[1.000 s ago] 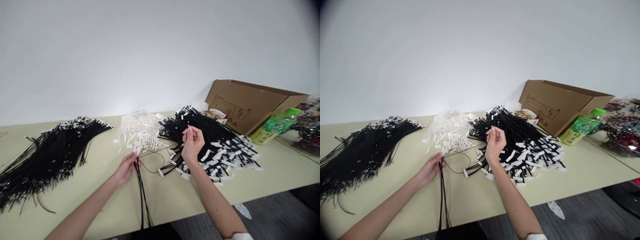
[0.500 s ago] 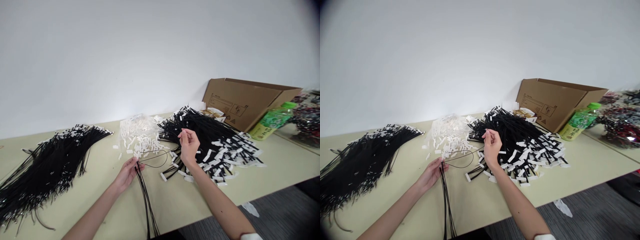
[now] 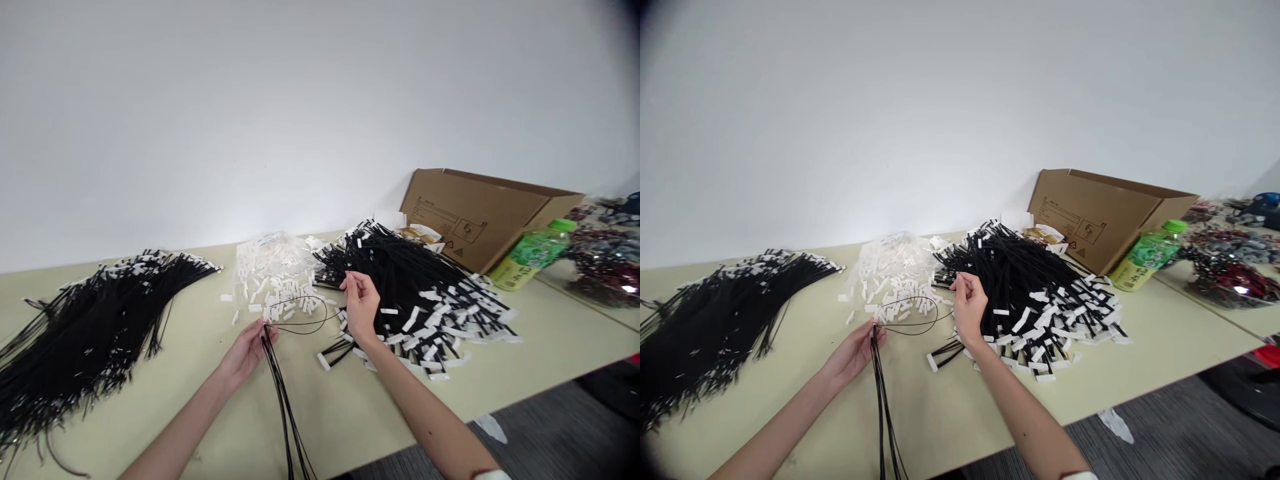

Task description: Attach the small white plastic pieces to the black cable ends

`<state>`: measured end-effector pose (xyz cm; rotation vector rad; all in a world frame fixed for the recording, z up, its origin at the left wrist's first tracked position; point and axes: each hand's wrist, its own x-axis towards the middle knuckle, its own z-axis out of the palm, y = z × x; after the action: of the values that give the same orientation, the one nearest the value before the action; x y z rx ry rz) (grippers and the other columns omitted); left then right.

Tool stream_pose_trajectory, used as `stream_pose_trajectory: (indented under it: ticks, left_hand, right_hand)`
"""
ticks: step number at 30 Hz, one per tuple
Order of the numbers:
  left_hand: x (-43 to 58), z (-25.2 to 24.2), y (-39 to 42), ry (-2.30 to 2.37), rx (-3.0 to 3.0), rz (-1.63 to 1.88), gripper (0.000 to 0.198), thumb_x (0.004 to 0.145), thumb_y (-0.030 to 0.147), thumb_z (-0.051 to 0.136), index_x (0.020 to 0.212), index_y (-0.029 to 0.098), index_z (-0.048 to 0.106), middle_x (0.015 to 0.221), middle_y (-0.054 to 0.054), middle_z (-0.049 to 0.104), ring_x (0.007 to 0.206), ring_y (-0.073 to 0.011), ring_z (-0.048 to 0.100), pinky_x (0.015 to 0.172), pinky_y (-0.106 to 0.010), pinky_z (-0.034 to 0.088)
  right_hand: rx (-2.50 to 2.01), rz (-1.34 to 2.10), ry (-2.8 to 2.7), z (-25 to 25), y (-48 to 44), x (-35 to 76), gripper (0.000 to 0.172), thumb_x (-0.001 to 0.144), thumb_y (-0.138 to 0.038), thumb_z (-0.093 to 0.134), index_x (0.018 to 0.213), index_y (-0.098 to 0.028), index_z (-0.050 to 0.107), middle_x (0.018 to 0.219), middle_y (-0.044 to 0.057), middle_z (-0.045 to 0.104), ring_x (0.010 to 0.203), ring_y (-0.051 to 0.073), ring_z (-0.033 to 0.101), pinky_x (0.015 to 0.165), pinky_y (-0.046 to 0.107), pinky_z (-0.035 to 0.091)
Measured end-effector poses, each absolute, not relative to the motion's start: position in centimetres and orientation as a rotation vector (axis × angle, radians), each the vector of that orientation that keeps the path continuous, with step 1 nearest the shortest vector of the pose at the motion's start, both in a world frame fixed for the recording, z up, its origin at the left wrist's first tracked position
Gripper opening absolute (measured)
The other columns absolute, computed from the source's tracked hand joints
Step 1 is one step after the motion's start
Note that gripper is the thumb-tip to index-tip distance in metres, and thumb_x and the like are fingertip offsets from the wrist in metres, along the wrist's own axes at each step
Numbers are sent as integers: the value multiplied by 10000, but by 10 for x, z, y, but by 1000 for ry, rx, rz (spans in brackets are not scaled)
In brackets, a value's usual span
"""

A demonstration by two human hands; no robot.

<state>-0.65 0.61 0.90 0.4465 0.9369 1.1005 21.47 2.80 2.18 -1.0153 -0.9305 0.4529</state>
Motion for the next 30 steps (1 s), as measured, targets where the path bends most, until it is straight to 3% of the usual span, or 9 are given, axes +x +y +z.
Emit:
stream_pose_trajectory:
  ticks: [12, 22, 30]
  left_hand:
    - [-3, 5, -1, 816, 477, 1073, 127, 780, 121, 560, 666, 105, 612, 574, -20, 594, 623, -132, 625, 690, -256, 543]
    - [-5, 7, 0, 824, 500, 1065, 100, 760, 147, 594, 665, 118, 602, 574, -5, 591, 575, -118, 607, 648, -248, 532]
    - [-6, 9, 1, 854, 445, 1066, 89, 787, 133, 552, 709, 121, 594, 570, 1, 590, 535, -107, 607, 566, -219, 530]
  right_hand:
    - [-1092, 266, -1086, 34, 10, 217, 228, 825, -344, 495, 880, -141, 583, 642, 9, 577, 536, 104, 502, 493, 217, 380]
    - [-1371, -187, -1391, 24, 13, 213, 189, 844, -256, 449, 853, -182, 623, 629, 29, 597, 602, 146, 481, 612, 262, 389]
    - [-1393, 93, -1595, 26, 3, 204, 202, 852, -239, 414, 863, -183, 608, 691, 20, 621, 591, 128, 538, 596, 232, 398]
